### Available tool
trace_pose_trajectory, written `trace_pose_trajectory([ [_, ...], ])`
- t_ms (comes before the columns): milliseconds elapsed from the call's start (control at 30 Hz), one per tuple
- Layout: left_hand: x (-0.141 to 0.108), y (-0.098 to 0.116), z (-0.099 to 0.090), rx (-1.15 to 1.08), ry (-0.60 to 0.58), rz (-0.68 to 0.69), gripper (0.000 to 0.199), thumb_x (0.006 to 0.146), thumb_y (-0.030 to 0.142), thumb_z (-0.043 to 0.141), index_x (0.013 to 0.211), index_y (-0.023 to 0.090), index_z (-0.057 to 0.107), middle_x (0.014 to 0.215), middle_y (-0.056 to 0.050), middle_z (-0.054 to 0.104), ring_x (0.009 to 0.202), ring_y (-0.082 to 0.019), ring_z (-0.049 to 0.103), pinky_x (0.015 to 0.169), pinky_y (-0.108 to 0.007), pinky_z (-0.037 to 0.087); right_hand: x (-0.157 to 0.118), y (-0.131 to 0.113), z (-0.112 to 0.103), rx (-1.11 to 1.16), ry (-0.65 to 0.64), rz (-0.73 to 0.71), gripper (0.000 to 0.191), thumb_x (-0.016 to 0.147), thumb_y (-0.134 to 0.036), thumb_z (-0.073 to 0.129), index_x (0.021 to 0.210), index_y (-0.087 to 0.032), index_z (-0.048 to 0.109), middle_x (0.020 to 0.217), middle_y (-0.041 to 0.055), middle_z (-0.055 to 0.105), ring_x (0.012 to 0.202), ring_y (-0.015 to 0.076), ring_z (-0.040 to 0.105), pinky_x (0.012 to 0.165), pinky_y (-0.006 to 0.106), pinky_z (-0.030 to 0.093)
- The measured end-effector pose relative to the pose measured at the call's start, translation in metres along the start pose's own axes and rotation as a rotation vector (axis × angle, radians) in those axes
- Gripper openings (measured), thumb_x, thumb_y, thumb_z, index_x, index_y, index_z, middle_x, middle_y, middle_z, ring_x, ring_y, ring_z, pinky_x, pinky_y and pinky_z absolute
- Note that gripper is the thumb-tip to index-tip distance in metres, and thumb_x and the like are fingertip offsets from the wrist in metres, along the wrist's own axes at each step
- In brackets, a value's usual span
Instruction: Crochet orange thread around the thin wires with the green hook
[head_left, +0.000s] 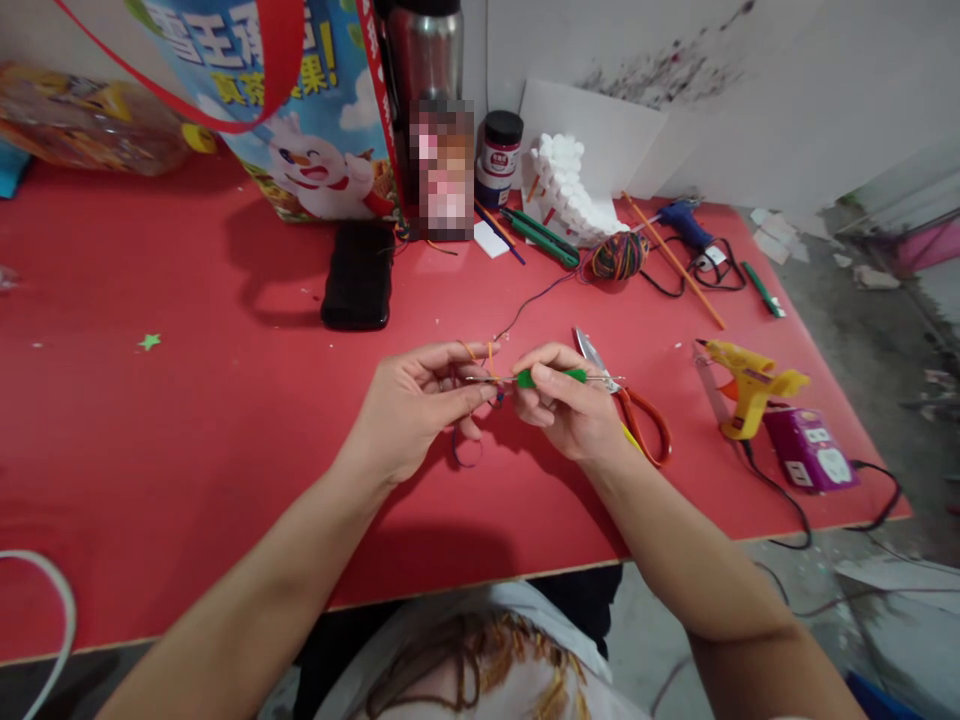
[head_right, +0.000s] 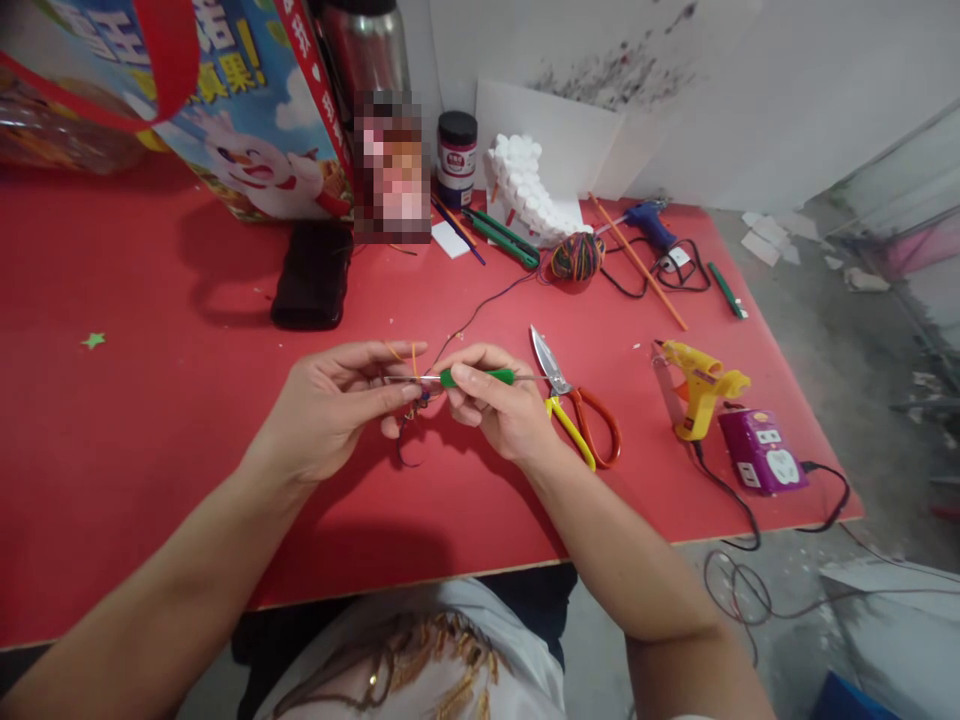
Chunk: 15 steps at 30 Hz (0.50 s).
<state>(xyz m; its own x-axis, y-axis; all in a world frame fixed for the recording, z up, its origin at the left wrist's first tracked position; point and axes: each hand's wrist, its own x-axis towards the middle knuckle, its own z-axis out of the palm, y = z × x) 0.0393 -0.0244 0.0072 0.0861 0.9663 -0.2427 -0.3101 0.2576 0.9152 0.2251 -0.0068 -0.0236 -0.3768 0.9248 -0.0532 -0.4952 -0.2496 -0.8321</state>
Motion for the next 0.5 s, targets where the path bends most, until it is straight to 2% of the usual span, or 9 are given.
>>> trace_pose_trajectory([
  [133, 0.0012, -0.0024, -0.0030, 0.015, -0.018, -0.036, 0.038, 0.067, 0.012, 0.090, 0.104, 0.015, 0.082, 0.075, -0.005, 0.076, 0.052, -0.011, 0.067, 0.043, -0.017, 0.055, 0.0021, 0.0023, -0.0018, -0.011, 0.001, 0.021, 0.013, 0.086, -0.032, 0.078, 0.089, -0.019, 0.077, 0.060, -0.0031, 0.060, 0.045, 0.0052, 0.038, 0.045, 0.021, 0.027],
  [300, 0.0013, -0.0046, -0.0054, 0.028, -0.053, -0.063, 0.033, 0.068, 0.015, 0.090, 0.101, 0.019, 0.084, 0.083, -0.007, 0.080, 0.057, -0.013, 0.071, 0.044, -0.018, 0.054, 0.0035, 0.0034, -0.0022, 0.023, 0.031, 0.052, 0.013, 0.085, -0.031, 0.079, 0.089, -0.019, 0.076, 0.062, -0.0030, 0.061, 0.045, 0.0044, 0.038, 0.044, 0.020, 0.027],
  [500, -0.0016, -0.0013, -0.0028, 0.018, -0.041, -0.039, 0.032, 0.067, 0.015, 0.091, 0.097, 0.020, 0.085, 0.077, -0.004, 0.078, 0.060, -0.011, 0.069, 0.044, -0.015, 0.050, 0.0035, 0.0055, -0.0002, 0.053, -0.014, 0.030, 0.012, 0.088, -0.029, 0.077, 0.096, -0.021, 0.078, 0.064, -0.0022, 0.064, 0.045, 0.0050, 0.040, 0.044, 0.020, 0.032],
])
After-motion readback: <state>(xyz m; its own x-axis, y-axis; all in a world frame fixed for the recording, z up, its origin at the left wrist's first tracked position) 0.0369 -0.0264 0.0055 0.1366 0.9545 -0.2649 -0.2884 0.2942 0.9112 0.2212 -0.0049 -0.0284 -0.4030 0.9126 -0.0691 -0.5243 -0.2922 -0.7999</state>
